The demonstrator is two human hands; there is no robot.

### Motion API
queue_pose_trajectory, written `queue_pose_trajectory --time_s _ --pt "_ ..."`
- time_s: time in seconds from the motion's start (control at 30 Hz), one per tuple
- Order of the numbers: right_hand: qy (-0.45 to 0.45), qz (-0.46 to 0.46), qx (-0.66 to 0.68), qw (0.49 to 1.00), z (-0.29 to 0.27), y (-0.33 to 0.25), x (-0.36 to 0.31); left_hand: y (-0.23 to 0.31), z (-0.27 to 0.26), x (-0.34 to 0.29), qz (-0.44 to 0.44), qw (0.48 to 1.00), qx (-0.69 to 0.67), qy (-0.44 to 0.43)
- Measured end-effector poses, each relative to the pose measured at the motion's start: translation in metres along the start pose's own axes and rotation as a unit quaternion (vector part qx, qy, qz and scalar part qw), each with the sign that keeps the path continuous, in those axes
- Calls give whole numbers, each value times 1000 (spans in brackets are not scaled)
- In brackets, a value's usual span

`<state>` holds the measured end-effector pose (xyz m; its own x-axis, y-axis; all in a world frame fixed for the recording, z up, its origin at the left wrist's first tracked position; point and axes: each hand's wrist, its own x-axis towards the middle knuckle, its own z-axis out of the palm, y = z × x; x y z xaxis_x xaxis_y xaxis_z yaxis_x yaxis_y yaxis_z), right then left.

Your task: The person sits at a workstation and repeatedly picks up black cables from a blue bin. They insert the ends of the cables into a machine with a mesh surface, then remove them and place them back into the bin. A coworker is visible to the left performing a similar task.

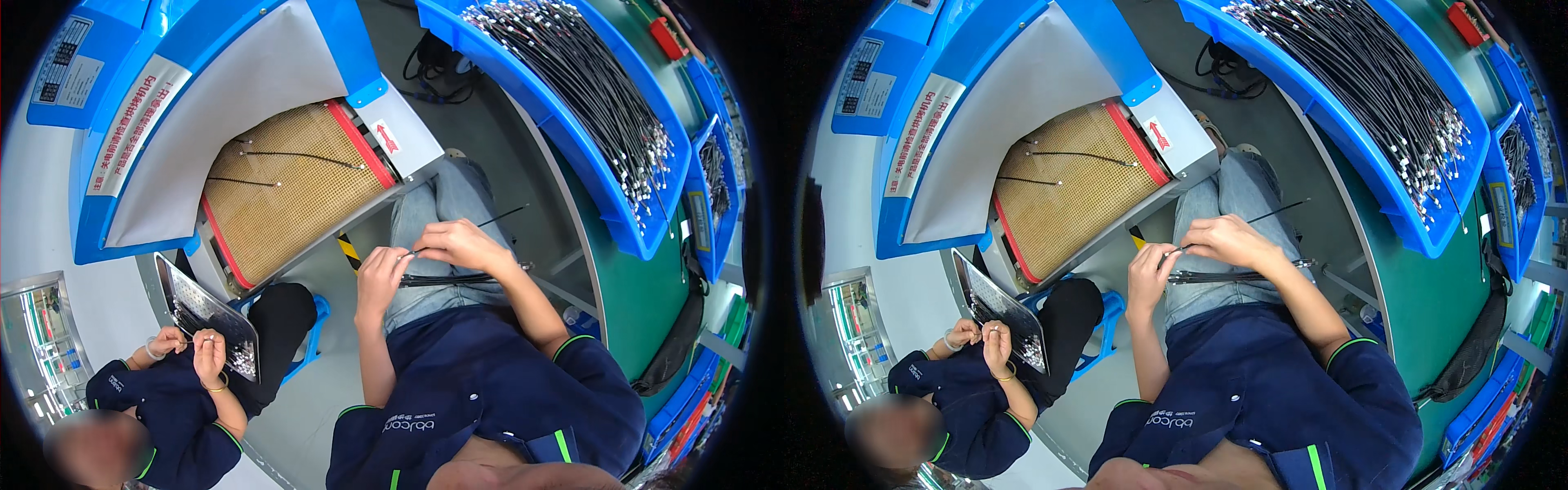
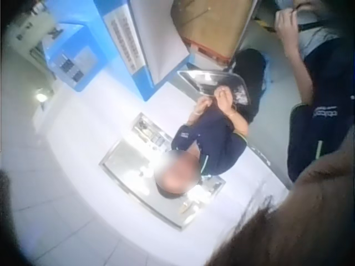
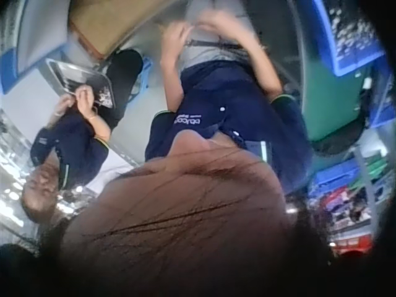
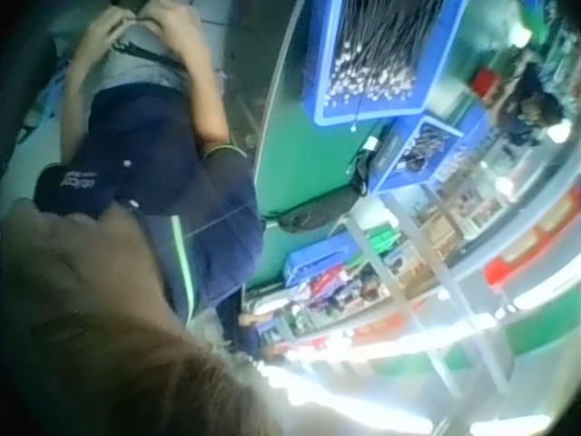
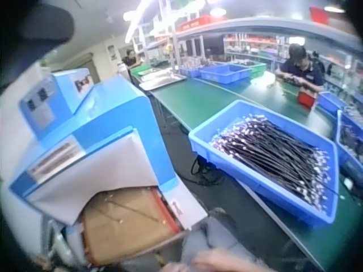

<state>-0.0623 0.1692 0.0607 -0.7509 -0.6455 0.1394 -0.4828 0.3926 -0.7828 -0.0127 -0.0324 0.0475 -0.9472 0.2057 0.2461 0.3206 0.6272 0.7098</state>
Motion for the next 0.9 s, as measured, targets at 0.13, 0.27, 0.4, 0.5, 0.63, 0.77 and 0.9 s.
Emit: queue_pose_trajectory --time_s 0.13,0.27,0.4,0.5,0.63,0.77,0.9 --pt "32 4 -32 999 -1 2 2 -1 -5 1 3 1000 25 12" --pt "63 -12 -38 997 -8 11 -3 -7 -5 -5 -35 999 -2 29" --pt "73 -40 -43 996 -10 8 -5 -5 2 -7 -74 996 -34 41" --pt "79 -42 -47 995 -8 10 -6 -6 4 -8 -84 994 -55 37" --pt "85 -69 -73 991 -9 11 -7 -7 2 -7 -47 998 -42 20" --pt "88 -86 -73 990 -8 13 -9 -7 2 -7 -41 999 -27 16" --pt "87 -82 -84 989 -10 14 -10 -3 1 -6 -56 998 -27 9"
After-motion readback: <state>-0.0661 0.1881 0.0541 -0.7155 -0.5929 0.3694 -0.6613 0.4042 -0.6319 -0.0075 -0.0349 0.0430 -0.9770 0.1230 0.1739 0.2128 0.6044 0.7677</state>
